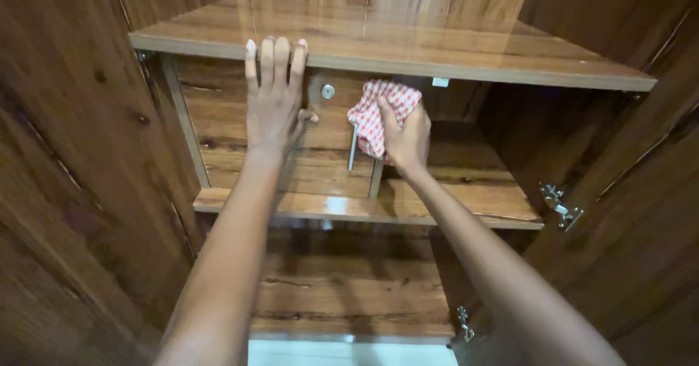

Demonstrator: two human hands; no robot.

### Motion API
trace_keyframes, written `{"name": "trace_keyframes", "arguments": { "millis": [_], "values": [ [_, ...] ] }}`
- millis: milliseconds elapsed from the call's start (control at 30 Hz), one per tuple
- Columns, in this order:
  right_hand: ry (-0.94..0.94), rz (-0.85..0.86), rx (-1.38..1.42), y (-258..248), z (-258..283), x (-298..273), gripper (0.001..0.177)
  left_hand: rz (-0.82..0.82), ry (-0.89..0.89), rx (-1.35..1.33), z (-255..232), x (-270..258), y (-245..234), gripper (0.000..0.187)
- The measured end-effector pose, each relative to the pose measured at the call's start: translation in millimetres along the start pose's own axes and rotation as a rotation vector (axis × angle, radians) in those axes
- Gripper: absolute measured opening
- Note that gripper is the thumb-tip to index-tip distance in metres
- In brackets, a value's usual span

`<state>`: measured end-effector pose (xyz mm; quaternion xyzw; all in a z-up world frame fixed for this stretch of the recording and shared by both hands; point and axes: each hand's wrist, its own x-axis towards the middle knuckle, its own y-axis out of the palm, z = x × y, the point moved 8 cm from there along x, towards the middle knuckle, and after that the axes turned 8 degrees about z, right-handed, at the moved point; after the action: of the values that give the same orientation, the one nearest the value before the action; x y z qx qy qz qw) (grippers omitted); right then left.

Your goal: The person wipes the interior surfaces of a wooden wardrobe using a red and white checkered cloth. They clean the shelves, the small cabinet door, and the side panels, then open the main wardrobe doors to wipe the inside of the doors.

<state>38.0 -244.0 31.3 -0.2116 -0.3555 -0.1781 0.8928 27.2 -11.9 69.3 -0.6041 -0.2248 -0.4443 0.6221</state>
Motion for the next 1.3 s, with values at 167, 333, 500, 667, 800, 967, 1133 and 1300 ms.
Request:
{"name": "trace_keyframes", "arguments": {
  "millis": [167, 333, 500, 667, 800, 967, 1133, 1300],
  "values": [
    [-0.044, -0.100, 0.083, 9.9, -25.9, -3.0, 0.039, -0.028, -0.005, -0.009, -1.4, 0.8, -2.9, 0.133],
    [-0.031, -0.090, 0.043, 12.7, -39.7, -4.6, 0.040, -0.027, -0.027, -0.014, -2.0, 2.2, -6.3, 0.132],
    [0.174, -0.001, 0.094, 14.2, -37.9, -25.3, 0.041, 0.011, -0.038, -0.006, -2.7, 3.8, -8.3, 0.130],
    [0.329, 0.129, -0.089, 13.9, -43.6, -38.3, 0.042, 0.023, -0.045, 0.072, -2.5, 5.2, -8.1, 0.128],
    [0.337, 0.180, -0.280, 15.9, -70.5, -41.7, 0.047, 0.038, -0.049, 0.086, -4.8, 5.1, -8.0, 0.131],
    [0.550, 0.386, -0.441, 30.1, -109.4, -58.2, 0.047, 0.015, -0.053, 0.123, -6.6, 4.5, -9.8, 0.130],
    [0.456, 0.482, -0.561, 30.9, -103.4, -81.2, 0.045, 0.040, -0.077, 0.172, -8.0, 4.0, -6.1, 0.133],
    [0.308, 0.401, -0.482, 30.1, -94.7, -76.8, 0.039, 0.030, -0.061, 0.184, -11.1, 6.5, -7.8, 0.133]
  ]
}}
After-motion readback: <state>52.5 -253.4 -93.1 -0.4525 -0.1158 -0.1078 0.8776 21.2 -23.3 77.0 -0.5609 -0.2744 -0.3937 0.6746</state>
